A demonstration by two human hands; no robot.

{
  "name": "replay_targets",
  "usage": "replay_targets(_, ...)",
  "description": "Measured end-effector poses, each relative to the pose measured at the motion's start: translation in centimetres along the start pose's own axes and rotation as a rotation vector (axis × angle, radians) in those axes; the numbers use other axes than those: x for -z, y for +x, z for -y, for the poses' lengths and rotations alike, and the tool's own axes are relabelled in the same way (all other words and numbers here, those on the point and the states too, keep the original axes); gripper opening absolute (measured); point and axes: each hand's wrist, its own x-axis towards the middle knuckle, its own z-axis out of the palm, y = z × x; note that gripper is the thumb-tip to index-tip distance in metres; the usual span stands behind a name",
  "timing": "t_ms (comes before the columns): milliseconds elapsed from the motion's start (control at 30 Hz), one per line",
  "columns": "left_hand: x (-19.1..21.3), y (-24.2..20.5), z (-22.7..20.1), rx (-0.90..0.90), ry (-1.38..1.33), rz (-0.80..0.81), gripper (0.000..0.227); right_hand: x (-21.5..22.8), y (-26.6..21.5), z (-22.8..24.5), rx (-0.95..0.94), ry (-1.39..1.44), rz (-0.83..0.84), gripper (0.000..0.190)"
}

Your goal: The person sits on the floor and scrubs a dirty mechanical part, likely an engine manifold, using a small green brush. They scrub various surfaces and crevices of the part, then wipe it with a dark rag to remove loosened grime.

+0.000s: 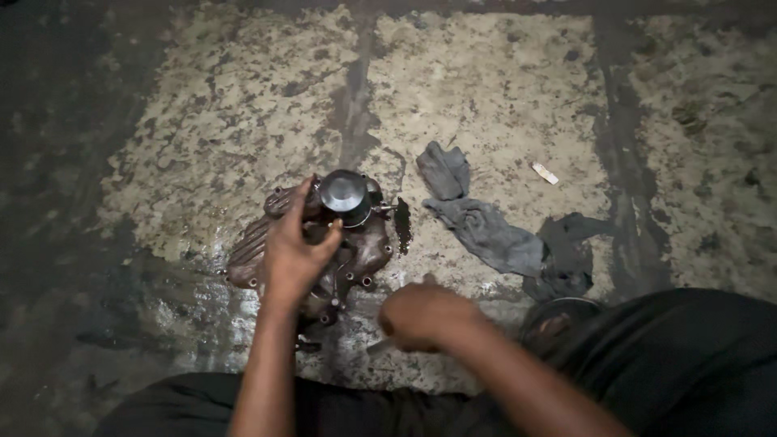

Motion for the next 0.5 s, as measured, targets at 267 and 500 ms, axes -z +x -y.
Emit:
replay_targets(267, 0.0, 0.3, -0.1, 0.19, -0.139, 0.105, 0.084, 5.0, 5.6, -13.2, -0.22, 0.062, -1.149, 0.04)
replay_targets(500, -0.1, -0.1, 0.4, 0.063, -0.214, 0.013, 0.079, 4.0, 8.2, -15.5, -0.371, 0.183, -1.28, 0.027)
